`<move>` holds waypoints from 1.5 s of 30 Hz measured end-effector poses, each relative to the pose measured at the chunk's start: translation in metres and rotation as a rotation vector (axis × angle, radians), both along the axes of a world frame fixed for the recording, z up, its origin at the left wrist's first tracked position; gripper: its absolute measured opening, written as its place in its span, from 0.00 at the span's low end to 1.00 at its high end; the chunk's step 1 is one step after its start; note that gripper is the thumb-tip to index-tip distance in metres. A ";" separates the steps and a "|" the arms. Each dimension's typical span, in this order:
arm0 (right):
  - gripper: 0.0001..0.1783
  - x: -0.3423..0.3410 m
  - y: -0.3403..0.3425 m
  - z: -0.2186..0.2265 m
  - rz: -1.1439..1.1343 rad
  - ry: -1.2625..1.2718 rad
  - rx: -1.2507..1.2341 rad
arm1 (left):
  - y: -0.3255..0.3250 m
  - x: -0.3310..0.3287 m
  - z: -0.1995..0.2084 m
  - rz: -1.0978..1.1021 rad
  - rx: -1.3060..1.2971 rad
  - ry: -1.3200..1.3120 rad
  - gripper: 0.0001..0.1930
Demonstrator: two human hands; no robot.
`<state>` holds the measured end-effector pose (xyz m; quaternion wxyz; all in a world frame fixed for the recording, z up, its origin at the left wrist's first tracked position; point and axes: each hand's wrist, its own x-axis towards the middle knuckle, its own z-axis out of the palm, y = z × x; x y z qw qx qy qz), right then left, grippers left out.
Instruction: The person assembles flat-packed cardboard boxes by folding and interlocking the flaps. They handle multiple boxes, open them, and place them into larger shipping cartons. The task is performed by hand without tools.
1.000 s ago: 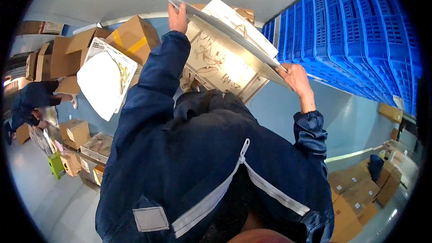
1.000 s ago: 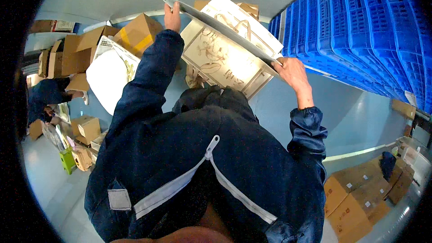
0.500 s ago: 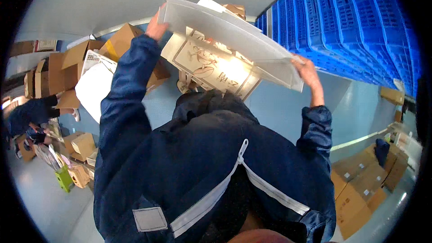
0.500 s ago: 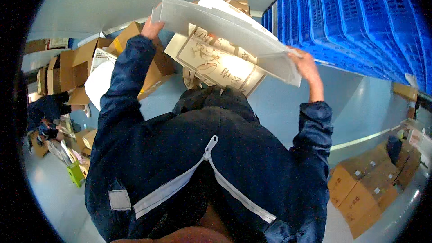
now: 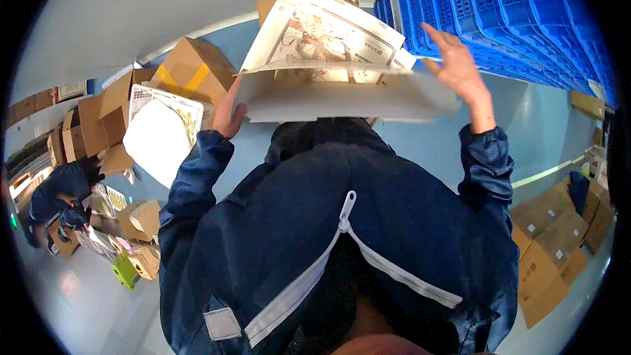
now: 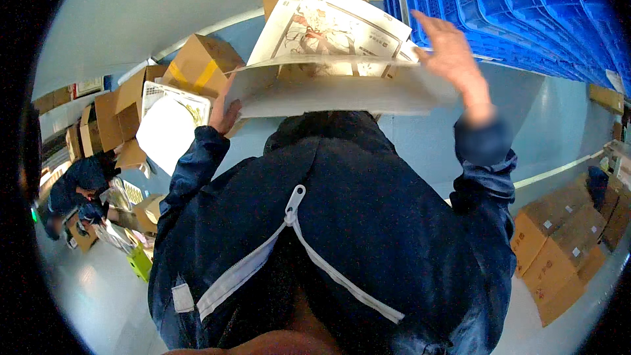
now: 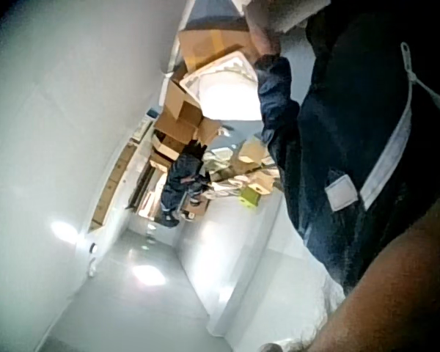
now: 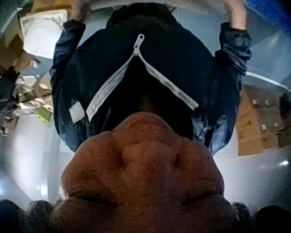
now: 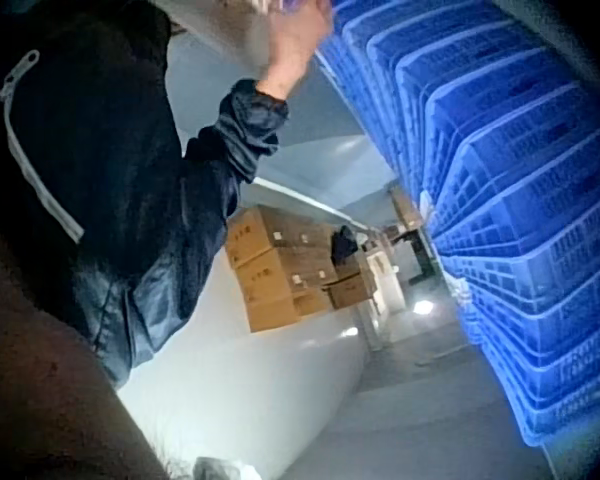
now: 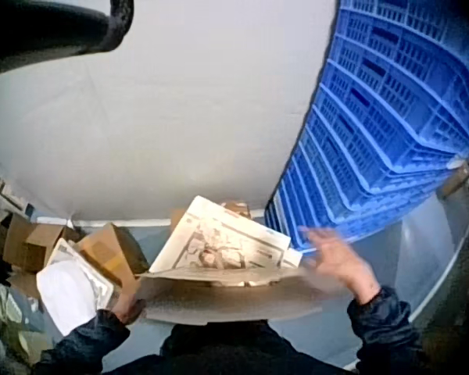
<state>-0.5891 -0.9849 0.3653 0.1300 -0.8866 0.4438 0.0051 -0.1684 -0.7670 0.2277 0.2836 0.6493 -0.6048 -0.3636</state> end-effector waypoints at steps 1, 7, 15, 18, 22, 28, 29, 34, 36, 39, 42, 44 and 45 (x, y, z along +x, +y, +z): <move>0.37 0.022 0.009 0.002 0.095 -0.114 0.005 | 0.001 -0.001 -0.003 -0.006 -0.025 -0.003 0.36; 0.40 0.117 0.071 -0.030 0.447 -0.202 0.505 | -0.001 -0.021 0.007 -0.084 -0.144 -0.036 0.37; 0.41 0.130 0.077 -0.045 0.506 -0.042 0.430 | 0.000 -0.008 0.020 -0.237 0.144 0.127 0.36; 0.41 0.139 0.076 -0.041 0.543 0.001 0.445 | -0.001 -0.009 0.030 -0.229 0.214 0.126 0.35; 0.39 0.134 0.096 -0.060 0.549 -0.020 0.376 | 0.003 -0.003 0.021 -0.256 0.151 0.099 0.34; 0.38 0.133 0.109 -0.061 0.550 -0.043 0.419 | 0.009 -0.007 0.003 -0.211 0.090 0.063 0.35; 0.38 0.133 0.111 -0.061 0.564 -0.061 0.425 | 0.010 -0.008 -0.003 -0.198 0.061 0.079 0.34; 0.35 0.139 0.116 -0.062 0.533 -0.127 0.390 | 0.010 -0.012 -0.001 -0.151 0.091 0.039 0.32; 0.33 0.140 0.115 -0.062 0.553 -0.099 0.324 | 0.008 -0.013 0.000 -0.126 0.097 0.051 0.32; 0.34 0.136 0.115 -0.076 0.577 0.007 0.169 | 0.005 -0.014 -0.006 -0.130 0.009 0.074 0.31; 0.36 0.138 0.123 -0.085 0.554 0.026 0.105 | 0.001 -0.012 -0.002 -0.157 0.058 0.055 0.31; 0.37 0.139 0.121 -0.087 0.548 -0.046 0.199 | 0.003 -0.013 -0.004 -0.162 0.110 0.128 0.32; 0.36 0.139 0.121 -0.087 0.557 -0.065 0.210 | 0.004 -0.014 -0.006 -0.168 0.136 0.167 0.33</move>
